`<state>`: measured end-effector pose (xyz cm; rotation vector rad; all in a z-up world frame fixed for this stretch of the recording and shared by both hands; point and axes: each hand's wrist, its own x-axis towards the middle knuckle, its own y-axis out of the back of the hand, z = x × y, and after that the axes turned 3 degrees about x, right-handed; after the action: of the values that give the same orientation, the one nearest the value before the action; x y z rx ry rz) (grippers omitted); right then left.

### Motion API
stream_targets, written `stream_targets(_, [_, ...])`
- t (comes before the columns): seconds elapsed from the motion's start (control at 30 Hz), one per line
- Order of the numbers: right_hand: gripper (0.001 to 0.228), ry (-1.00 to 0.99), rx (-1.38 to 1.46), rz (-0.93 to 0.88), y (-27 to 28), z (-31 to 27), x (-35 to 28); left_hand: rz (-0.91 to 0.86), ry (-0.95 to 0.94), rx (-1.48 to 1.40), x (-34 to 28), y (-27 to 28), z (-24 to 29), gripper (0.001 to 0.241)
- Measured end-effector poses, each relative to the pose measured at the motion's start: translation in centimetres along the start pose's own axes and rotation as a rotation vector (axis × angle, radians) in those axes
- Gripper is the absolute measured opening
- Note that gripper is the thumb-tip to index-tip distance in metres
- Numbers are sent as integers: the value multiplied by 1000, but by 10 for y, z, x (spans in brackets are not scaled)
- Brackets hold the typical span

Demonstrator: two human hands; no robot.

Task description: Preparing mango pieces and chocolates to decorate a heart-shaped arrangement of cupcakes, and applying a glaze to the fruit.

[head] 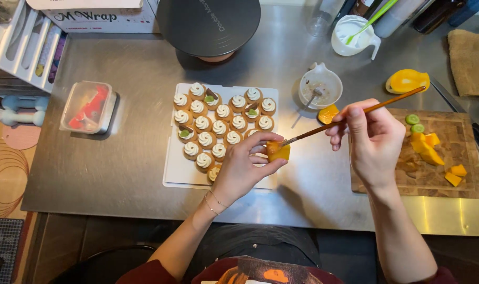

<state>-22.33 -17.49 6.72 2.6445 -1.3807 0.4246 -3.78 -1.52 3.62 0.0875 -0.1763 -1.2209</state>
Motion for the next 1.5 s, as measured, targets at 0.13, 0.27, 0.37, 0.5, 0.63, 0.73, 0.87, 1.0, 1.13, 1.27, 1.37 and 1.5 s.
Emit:
stream_targets(0.13, [23, 18, -128, -6, -13, -6, 1, 4, -7, -56, -6, 15, -6, 40])
stream_targets(0.27, [25, 52, -312, 19, -11, -19, 2, 24, -15, -80, -4, 18, -10, 40])
stream_targets(0.37, [30, 205, -287, 8, -10, -21, -6, 35, 0, -140, 1, 14, -17, 40])
stream_targets(0.5, [27, 421, -315, -227, -17, -22, -1, 54, 1, -218, 6, 8, -10, 42])
stream_targets(0.63, [30, 434, -259, -237, 7, -10, 1, 89, 27, -289, 9, 1, -6, 45])
stream_targets(0.73, [33, 418, -234, -152, 23, -5, 4, 108, 49, -318, 10, -7, -5, 44])
stream_targets(0.87, [34, 428, -66, -166, 31, 8, 11, 136, 58, -301, 15, -22, -2, 43])
stream_targets(1.0, [34, 243, -16, -109, 58, 45, 10, 208, 47, -262, 16, -33, -7, 42])
stream_targets(1.13, [25, 129, 21, 157, 89, 114, 42, 260, 79, -164, 8, -36, -11, 40])
stream_targets(1.27, [23, -2, -31, 383, 123, 228, 79, 288, 153, 29, -10, -37, -26, 40])
stream_targets(1.37, [28, -148, -248, 337, 128, 279, 80, 278, 144, 81, -28, -33, -44, 41])
stream_targets(1.5, [43, -30, -694, 331, 147, 267, 73, 251, 134, 14, -35, -2, -54, 48])
